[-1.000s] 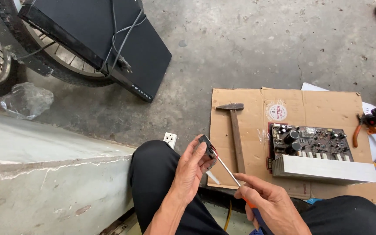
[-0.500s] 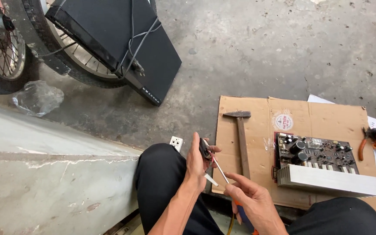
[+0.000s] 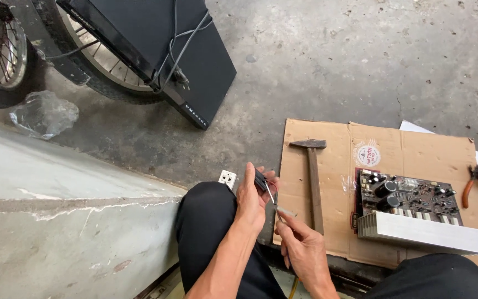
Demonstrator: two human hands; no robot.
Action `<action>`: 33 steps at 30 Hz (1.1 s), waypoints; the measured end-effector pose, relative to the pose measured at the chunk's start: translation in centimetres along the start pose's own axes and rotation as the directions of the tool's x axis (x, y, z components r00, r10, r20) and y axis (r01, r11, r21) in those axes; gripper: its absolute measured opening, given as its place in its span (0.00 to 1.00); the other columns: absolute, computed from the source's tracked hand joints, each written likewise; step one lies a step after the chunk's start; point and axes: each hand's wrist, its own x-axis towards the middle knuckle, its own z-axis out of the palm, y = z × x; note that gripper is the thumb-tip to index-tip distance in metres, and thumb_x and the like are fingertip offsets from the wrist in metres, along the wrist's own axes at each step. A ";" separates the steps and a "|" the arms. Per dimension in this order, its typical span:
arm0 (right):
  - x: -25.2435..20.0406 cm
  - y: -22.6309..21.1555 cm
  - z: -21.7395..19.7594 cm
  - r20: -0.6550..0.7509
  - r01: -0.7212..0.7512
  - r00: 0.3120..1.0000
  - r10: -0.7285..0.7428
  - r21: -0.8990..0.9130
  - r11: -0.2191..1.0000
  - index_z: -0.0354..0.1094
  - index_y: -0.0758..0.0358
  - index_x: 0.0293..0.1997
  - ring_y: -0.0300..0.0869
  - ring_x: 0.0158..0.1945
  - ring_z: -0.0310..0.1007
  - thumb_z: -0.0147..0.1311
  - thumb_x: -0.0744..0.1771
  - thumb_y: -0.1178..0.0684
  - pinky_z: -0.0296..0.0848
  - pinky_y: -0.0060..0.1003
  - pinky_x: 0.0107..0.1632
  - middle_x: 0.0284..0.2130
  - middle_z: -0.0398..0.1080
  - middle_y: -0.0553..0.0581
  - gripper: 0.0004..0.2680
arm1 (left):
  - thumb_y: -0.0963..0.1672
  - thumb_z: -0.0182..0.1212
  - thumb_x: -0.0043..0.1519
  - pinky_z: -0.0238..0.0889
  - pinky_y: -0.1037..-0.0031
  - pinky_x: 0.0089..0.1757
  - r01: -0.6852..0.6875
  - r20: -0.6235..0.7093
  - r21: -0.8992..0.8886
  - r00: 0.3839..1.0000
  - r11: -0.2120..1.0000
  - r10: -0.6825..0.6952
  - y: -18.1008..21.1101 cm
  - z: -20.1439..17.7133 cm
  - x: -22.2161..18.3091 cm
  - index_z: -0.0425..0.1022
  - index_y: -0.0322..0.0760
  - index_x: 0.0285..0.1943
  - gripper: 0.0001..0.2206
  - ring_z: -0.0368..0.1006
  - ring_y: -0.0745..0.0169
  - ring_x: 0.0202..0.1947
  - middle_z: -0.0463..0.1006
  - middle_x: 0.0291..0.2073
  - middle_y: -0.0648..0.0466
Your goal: Dismantling a small electronic component using a hammer and a screwdriver on a cardboard surface.
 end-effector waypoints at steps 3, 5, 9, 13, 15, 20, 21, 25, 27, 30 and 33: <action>-0.2 0.6 0.9 0.010 0.081 0.997 -0.081 -0.009 0.997 0.87 0.62 0.60 0.40 0.11 0.57 0.60 0.69 0.57 0.61 0.35 0.18 0.11 0.64 0.58 0.14 | 0.55 0.58 0.71 0.83 0.62 0.48 0.015 -0.101 -0.115 0.995 0.993 -0.026 0.6 0.9 -0.5 0.74 0.28 0.60 0.25 0.81 0.47 0.37 0.85 0.46 0.36; -0.5 -0.2 1.6 0.002 0.060 0.998 -0.060 -0.016 0.998 0.87 0.60 0.61 0.41 0.12 0.56 0.60 0.69 0.57 0.61 0.35 0.18 0.11 0.64 0.58 0.14 | 0.55 0.59 0.71 0.82 0.64 0.46 -0.006 -0.128 -0.120 0.992 0.993 -0.009 0.6 1.0 -0.1 0.74 0.28 0.61 0.25 0.81 0.48 0.36 0.85 0.44 0.38; -0.2 1.0 3.2 -0.039 0.165 0.986 -0.164 0.015 0.986 0.87 0.61 0.60 0.39 0.18 0.61 0.62 0.69 0.58 0.64 0.37 0.20 0.27 0.77 0.53 0.13 | 0.57 0.56 0.70 0.82 0.66 0.44 -0.049 -0.180 -0.163 0.983 0.985 0.019 0.1 1.2 1.4 0.75 0.28 0.62 0.28 0.82 0.48 0.36 0.84 0.44 0.37; 0.5 3.0 3.4 -0.075 0.284 0.954 -0.290 -0.081 0.955 0.85 0.60 0.60 0.31 0.54 0.83 0.58 0.69 0.60 0.78 0.27 0.54 0.54 0.88 0.51 0.14 | 0.57 0.52 0.72 0.82 0.62 0.46 -0.079 -0.184 -0.136 0.982 0.988 0.053 0.1 2.3 0.8 0.74 0.29 0.62 0.27 0.80 0.50 0.35 0.82 0.40 0.40; 0.8 3.6 3.3 -0.072 0.358 0.926 -0.371 -0.148 0.922 0.87 0.58 0.58 0.30 0.47 0.80 0.58 0.69 0.61 0.74 0.29 0.51 0.42 0.88 0.48 0.13 | 0.57 0.52 0.72 0.81 0.63 0.46 -0.085 -0.196 -0.131 0.979 0.988 0.059 -0.2 2.5 1.0 0.75 0.32 0.59 0.25 0.79 0.52 0.36 0.81 0.39 0.41; 1.0 1.8 2.7 -0.091 0.209 0.973 -0.212 -0.044 0.977 0.88 0.62 0.53 0.35 0.27 0.67 0.59 0.70 0.58 0.67 0.33 0.33 0.26 0.74 0.52 0.10 | 0.57 0.54 0.71 0.81 0.62 0.45 -0.024 -0.118 -0.163 0.993 0.986 0.005 0.0 3.2 0.6 0.75 0.30 0.63 0.27 0.80 0.52 0.34 0.83 0.41 0.40; 1.0 0.6 2.7 -0.068 0.105 0.993 -0.100 0.067 0.992 0.89 0.66 0.46 0.40 0.11 0.56 0.60 0.70 0.56 0.60 0.37 0.17 0.11 0.61 0.57 0.09 | 0.57 0.56 0.70 0.81 0.61 0.43 0.007 -0.051 -0.173 0.999 0.985 -0.016 0.5 3.3 0.4 0.75 0.31 0.63 0.27 0.80 0.52 0.33 0.84 0.43 0.39; 1.0 0.8 0.6 -0.073 0.160 0.985 -0.157 0.030 0.987 0.81 0.72 0.33 0.42 0.11 0.59 0.59 0.70 0.57 0.63 0.35 0.21 0.09 0.63 0.60 0.09 | 0.57 0.52 0.70 0.75 0.68 0.46 -0.023 0.090 0.156 0.996 0.987 0.009 3.2 4.0 -3.2 0.76 0.35 0.66 0.27 0.82 0.57 0.44 0.87 0.51 0.45; 0.5 1.0 0.0 -0.093 0.146 0.985 -0.142 0.038 0.988 0.81 0.75 0.32 0.44 0.12 0.59 0.59 0.70 0.59 0.64 0.38 0.20 0.13 0.64 0.62 0.10 | 0.55 0.55 0.68 0.74 0.70 0.53 -0.084 0.242 0.264 0.970 0.961 0.018 3.5 3.6 -3.9 0.75 0.32 0.71 0.30 0.79 0.59 0.50 0.86 0.56 0.43; 1.3 3.7 -1.0 -0.122 0.256 0.962 -0.245 0.086 0.963 0.85 0.70 0.49 0.43 0.12 0.60 0.59 0.69 0.62 0.66 0.37 0.16 0.18 0.68 0.62 0.08 | 0.54 0.62 0.63 0.64 0.73 0.54 -0.106 0.298 0.433 0.954 0.895 -0.031 4.7 3.5 -5.3 0.75 0.43 0.74 0.29 0.73 0.67 0.50 0.83 0.63 0.53; 0.6 2.5 -2.2 -0.059 0.386 0.921 -0.384 0.028 0.922 0.80 0.59 0.67 0.39 0.15 0.60 0.57 0.69 0.62 0.70 0.34 0.19 0.23 0.68 0.56 0.17 | 0.51 0.69 0.59 0.68 0.77 0.63 -0.248 0.385 0.615 0.923 0.748 -0.011 6.0 3.8 -7.1 0.73 0.43 0.79 0.35 0.77 0.71 0.62 0.83 0.61 0.58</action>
